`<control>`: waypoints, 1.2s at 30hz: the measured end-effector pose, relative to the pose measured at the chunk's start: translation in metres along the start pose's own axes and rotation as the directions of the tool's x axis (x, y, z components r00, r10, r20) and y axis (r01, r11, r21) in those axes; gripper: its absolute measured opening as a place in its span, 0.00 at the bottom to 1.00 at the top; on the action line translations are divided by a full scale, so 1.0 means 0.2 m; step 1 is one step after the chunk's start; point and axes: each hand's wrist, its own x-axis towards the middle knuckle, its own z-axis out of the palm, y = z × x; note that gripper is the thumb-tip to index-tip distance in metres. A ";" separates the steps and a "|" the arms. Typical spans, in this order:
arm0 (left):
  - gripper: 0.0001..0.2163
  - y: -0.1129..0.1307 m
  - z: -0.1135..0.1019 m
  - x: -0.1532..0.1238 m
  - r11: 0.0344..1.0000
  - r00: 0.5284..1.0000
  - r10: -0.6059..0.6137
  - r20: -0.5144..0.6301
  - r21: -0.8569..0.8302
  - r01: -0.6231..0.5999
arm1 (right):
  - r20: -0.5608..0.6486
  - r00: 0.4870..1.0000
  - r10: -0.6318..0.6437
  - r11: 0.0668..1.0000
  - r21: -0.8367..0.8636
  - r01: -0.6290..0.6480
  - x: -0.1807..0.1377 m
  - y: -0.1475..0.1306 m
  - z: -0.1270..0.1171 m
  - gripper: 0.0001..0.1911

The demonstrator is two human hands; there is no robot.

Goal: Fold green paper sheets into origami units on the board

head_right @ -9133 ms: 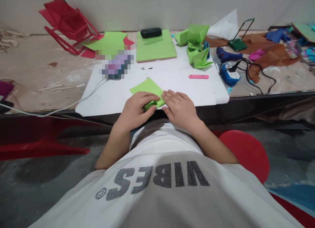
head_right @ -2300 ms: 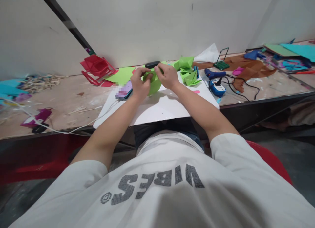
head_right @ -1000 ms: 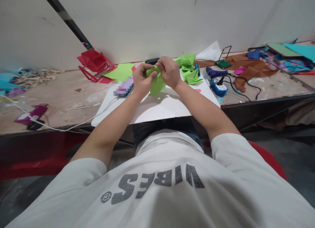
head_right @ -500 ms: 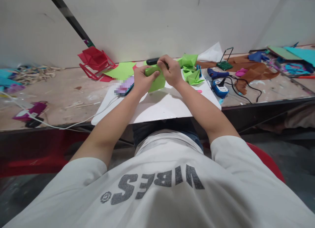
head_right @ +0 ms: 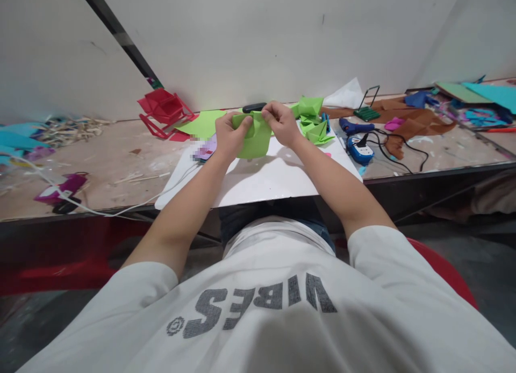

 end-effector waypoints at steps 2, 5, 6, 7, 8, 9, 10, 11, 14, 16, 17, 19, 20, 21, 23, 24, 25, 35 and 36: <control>0.34 0.01 0.00 0.00 1.000 1.000 0.006 -0.001 0.006 -0.006 | -0.008 1.000 -0.007 1.000 -0.014 0.007 -0.01 0.00 0.00 0.42; 0.35 0.03 0.00 -0.01 1.000 1.000 0.014 -0.011 -0.002 -0.014 | -0.006 0.999 -0.033 0.998 -0.046 0.033 -0.02 -0.02 -0.01 0.41; 0.35 0.03 0.00 0.00 1.000 1.000 0.015 -0.015 -0.001 -0.015 | -0.001 0.999 -0.047 0.997 -0.064 0.047 -0.02 -0.03 -0.02 0.41; 0.35 0.03 0.00 0.00 1.000 1.000 0.016 -0.018 0.002 -0.016 | 0.009 0.998 -0.066 0.994 -0.084 0.066 -0.02 -0.04 -0.02 0.41; 0.35 0.03 0.00 0.00 1.000 1.000 0.018 -0.020 0.004 -0.018 | 0.020 0.996 -0.087 0.990 -0.106 0.089 -0.03 -0.05 -0.03 0.41; 0.36 0.03 0.00 0.00 1.000 1.000 0.021 -0.020 0.003 -0.021 | 0.034 0.994 -0.108 0.986 -0.127 0.111 -0.03 -0.05 -0.03 0.40; 0.36 0.03 0.00 0.00 1.000 1.000 0.025 -0.018 0.000 -0.025 | 0.047 0.991 -0.124 0.981 -0.146 0.129 -0.03 -0.06 -0.04 0.40; 0.36 0.03 0.00 0.00 1.000 0.999 0.029 -0.017 -0.003 -0.029 | 0.057 0.989 -0.134 0.977 -0.160 0.141 -0.03 -0.06 -0.04 0.40; 0.35 0.03 0.00 0.00 0.999 0.999 0.039 -0.015 0.002 -0.039 | 0.052 0.989 -0.142 0.973 -0.179 0.149 -0.03 -0.04 -0.04 0.37; 0.35 0.03 0.00 -0.01 0.999 0.999 0.045 -0.015 0.018 -0.045 | 0.037 0.988 -0.150 0.970 -0.188 0.154 -0.03 -0.03 -0.03 0.37; 0.35 0.03 0.00 -0.01 0.998 0.999 0.049 -0.018 0.027 -0.049 | 0.033 0.988 -0.150 0.969 -0.195 0.154 -0.03 -0.03 -0.03 0.37; 0.35 0.04 0.00 -0.02 0.997 0.998 0.059 -0.026 0.040 -0.058 | 0.028 0.989 -0.143 0.966 -0.212 0.146 -0.03 -0.03 -0.02 0.38; 0.35 0.05 0.00 -0.02 0.997 0.997 0.066 -0.029 0.044 -0.064 | 0.026 0.990 -0.140 0.965 -0.221 0.142 -0.03 -0.04 -0.02 0.38; 0.34 0.06 -0.01 -0.03 0.996 0.997 0.073 -0.029 0.045 -0.072 | 0.023 0.990 -0.140 0.963 -0.230 0.142 -0.03 -0.05 -0.03 0.38; 0.33 0.08 -0.01 -0.03 0.996 0.996 0.084 -0.018 0.045 -0.083 | 0.014 0.989 -0.146 0.958 -0.246 0.145 -0.03 -0.07 -0.03 0.38; 0.33 0.09 -0.01 -0.04 0.995 0.996 0.088 -0.007 0.046 -0.087 | 0.011 0.989 -0.144 0.957 -0.254 0.142 -0.03 -0.08 -0.03 0.38; 0.33 0.10 -0.01 -0.04 0.994 0.996 0.094 0.002 0.051 -0.094 | 0.006 0.990 -0.138 0.956 -0.262 0.135 -0.03 -0.09 -0.03 0.39; 0.28 0.10 0.04 -0.07 1.000 1.000 0.028 0.004 0.007 -0.028 | -0.092 0.991 -0.098 0.970 -0.231 0.074 -0.01 -0.11 0.00 0.42; 0.27 0.10 0.04 -0.07 1.000 1.000 0.019 0.001 0.005 -0.019 | -0.088 0.992 -0.089 0.975 -0.213 0.068 -0.01 -0.10 0.01 0.43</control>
